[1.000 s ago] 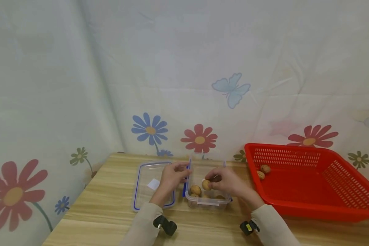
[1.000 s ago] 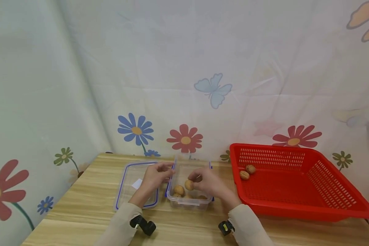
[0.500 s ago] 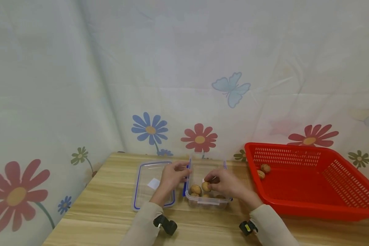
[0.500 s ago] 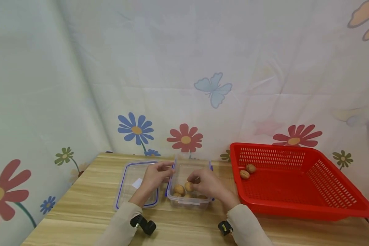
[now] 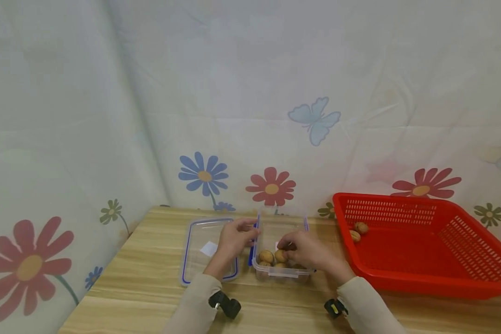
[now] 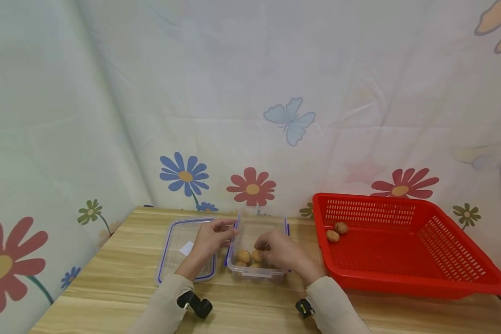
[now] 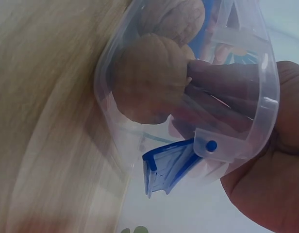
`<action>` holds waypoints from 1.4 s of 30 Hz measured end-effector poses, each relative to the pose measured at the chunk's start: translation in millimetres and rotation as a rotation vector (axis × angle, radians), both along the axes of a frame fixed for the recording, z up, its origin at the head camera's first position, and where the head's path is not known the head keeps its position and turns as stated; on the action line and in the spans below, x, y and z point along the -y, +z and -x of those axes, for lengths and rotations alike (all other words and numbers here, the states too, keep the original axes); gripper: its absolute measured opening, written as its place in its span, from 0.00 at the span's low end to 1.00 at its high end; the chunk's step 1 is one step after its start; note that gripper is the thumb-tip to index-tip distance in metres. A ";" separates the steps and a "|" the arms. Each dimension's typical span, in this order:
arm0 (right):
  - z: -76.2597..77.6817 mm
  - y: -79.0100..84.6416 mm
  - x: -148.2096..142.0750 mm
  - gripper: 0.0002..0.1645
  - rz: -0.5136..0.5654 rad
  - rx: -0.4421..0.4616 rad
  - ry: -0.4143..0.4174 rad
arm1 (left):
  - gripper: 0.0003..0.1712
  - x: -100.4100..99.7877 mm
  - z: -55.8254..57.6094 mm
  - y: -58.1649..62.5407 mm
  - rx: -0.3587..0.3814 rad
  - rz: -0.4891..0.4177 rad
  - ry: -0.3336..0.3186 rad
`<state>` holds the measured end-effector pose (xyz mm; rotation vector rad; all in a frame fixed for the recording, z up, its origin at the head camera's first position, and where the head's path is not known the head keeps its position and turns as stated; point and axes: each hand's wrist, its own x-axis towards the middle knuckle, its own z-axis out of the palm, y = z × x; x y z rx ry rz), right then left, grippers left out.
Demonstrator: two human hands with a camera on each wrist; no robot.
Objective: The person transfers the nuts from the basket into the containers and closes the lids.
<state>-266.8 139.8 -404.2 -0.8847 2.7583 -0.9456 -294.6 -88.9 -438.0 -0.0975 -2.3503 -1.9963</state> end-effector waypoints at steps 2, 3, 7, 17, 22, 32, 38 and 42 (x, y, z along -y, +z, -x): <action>-0.5 0.2 0.8 0.11 -0.017 0.000 -0.008 | 0.20 -0.3 0.3 -0.3 -0.001 0.004 0.001; -0.6 0.1 1.2 0.10 -0.021 -0.002 -0.010 | 0.20 -0.3 0.4 -0.5 -0.004 0.008 0.001; 0.1 -0.9 2.2 0.10 -0.047 -0.035 -0.002 | 0.20 -0.1 0.5 -1.1 -0.007 0.006 0.002; 0.2 -2.1 2.9 0.12 -0.037 -0.002 -0.012 | 0.20 0.4 0.2 -1.9 0.001 0.008 0.004; -0.2 -0.4 0.9 0.13 0.011 0.047 -0.019 | 0.20 0.6 0.8 -2.2 -0.003 0.002 0.003; -1.2 2.2 -3.9 0.13 0.088 -0.005 0.016 | 0.20 0.5 0.3 -2.3 -0.015 -0.006 -0.011; -9.3 16.6 -6.3 0.14 0.116 0.002 -0.010 | 0.20 1.4 0.1 -3.4 -0.023 -0.004 -0.013; -17.9 33.4 -10.6 0.15 0.129 -0.030 -0.013 | 0.20 1.6 0.9 -4.0 -0.034 0.011 -0.014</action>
